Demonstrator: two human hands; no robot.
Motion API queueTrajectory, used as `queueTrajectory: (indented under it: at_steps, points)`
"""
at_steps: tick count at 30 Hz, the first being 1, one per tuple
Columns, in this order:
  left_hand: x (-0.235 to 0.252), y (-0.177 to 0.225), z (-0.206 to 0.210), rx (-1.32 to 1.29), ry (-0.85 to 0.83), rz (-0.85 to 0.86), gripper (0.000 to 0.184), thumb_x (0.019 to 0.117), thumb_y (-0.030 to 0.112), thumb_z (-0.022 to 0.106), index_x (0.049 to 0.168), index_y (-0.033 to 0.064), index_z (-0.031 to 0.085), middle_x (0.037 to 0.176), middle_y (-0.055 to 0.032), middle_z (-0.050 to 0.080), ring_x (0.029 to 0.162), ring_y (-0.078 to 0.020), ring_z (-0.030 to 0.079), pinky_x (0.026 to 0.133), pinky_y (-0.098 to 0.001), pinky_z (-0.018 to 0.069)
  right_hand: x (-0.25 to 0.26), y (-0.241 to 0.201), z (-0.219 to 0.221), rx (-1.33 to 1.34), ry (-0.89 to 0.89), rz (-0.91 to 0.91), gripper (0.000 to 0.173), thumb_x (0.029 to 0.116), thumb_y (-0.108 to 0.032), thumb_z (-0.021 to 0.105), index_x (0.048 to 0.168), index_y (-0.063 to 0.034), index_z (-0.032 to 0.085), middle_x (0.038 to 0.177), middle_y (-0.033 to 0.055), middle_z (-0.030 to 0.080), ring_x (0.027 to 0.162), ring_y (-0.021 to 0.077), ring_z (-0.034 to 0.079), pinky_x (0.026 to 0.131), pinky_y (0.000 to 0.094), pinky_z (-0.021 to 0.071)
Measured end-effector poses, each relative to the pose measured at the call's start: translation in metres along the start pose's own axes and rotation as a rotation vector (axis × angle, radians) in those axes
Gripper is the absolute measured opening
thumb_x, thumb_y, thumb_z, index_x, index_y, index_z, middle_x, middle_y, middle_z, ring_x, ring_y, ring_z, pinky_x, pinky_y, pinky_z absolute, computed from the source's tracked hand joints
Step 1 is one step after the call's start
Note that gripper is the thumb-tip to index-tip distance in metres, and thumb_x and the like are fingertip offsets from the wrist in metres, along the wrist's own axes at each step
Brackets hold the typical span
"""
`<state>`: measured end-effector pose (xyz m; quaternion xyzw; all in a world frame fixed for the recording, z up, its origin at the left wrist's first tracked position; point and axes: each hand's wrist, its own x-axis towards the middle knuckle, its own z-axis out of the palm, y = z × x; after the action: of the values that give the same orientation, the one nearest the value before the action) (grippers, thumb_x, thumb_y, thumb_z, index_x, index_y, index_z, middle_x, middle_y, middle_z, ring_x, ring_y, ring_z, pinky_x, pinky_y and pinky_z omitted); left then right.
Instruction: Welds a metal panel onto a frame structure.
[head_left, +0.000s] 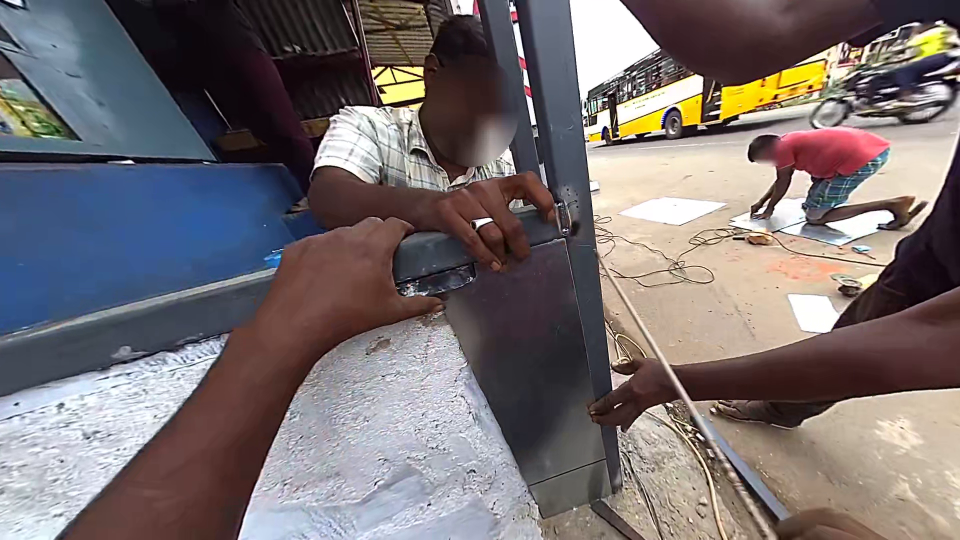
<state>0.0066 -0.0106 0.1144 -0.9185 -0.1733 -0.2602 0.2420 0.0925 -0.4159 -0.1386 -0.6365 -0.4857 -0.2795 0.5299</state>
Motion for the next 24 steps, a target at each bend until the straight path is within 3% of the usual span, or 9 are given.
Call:
queueTrajectory:
  at_steps: [5, 14, 18, 21, 23, 24]
  points:
    - [-0.007, 0.001, 0.019, -0.009, 0.182, 0.014, 0.104, 0.0644, 0.065, 0.085, 0.145, 0.0078, 0.052, 0.115, -0.0227, 0.065, 0.099, -0.0467, 0.064, 0.076, -0.0668, 0.0458, 0.005, 0.012, 0.019, -0.129, -0.018, -0.053, 0.045, 0.0859, -0.045, 0.077, 0.095, -0.0044, 0.060, 0.079, 0.0145, 0.068, 0.074, 0.0224, 0.067, 0.072, 0.0319, 0.0549]
    - [-0.007, 0.007, 0.018, -0.008, 0.165, -0.034, 0.097, 0.0646, 0.063, 0.086, 0.137, 0.0064, 0.057, 0.114, -0.0258, 0.064, 0.100, -0.0504, 0.063, 0.076, -0.0694, 0.0434, 0.014, 0.014, 0.025, -0.263, -0.058, -0.071, 0.039, 0.0903, -0.045, 0.071, 0.099, -0.0099, 0.057, 0.080, 0.0090, 0.067, 0.078, 0.0175, 0.066, 0.075, 0.0268, 0.0534]
    - [-0.006, 0.009, 0.015, -0.038, 0.135, -0.056, 0.098, 0.0646, 0.059, 0.089, 0.140, 0.0071, 0.054, 0.120, -0.0288, 0.062, 0.106, -0.0540, 0.061, 0.080, -0.0733, 0.0411, 0.003, 0.012, 0.018, -0.085, -0.043, 0.035, 0.044, 0.0864, -0.046, 0.079, 0.098, -0.0079, 0.059, 0.080, 0.0086, 0.067, 0.078, 0.0130, 0.067, 0.074, 0.0238, 0.0547]
    - [-0.014, 0.007, 0.025, -0.116, 0.220, -0.063, 0.098, 0.0694, 0.061, 0.081, 0.145, 0.0072, 0.049, 0.132, -0.0337, 0.056, 0.119, -0.0593, 0.052, 0.093, -0.0786, 0.0323, -0.020, -0.008, 0.016, 0.280, 0.100, 0.275, 0.048, 0.0822, -0.053, 0.083, 0.105, -0.0141, 0.067, 0.089, -0.0035, 0.071, 0.081, 0.0032, 0.069, 0.075, 0.0206, 0.0580]
    - [-0.037, 0.023, 0.052, -0.232, 0.389, -0.083, 0.094, 0.0802, 0.060, 0.072, 0.152, 0.0074, 0.041, 0.152, -0.0305, 0.041, 0.141, -0.0552, 0.035, 0.112, -0.0746, 0.0197, -0.029, -0.018, 0.012, 0.473, 0.192, 0.375, 0.046, 0.0829, -0.057, 0.080, 0.108, -0.0205, 0.066, 0.090, -0.0102, 0.071, 0.078, 0.0009, 0.068, 0.070, 0.0188, 0.0579]
    - [-0.055, 0.044, 0.072, -0.304, 0.474, -0.073, 0.090, 0.0853, 0.057, 0.069, 0.153, 0.0056, 0.039, 0.158, -0.0312, 0.033, 0.147, -0.0539, 0.025, 0.116, -0.0731, 0.0164, -0.039, -0.018, 0.007, 0.583, 0.208, 0.426, 0.045, 0.0846, -0.057, 0.078, 0.112, -0.0235, 0.065, 0.088, -0.0099, 0.070, 0.074, 0.0028, 0.067, 0.067, 0.0210, 0.0568]
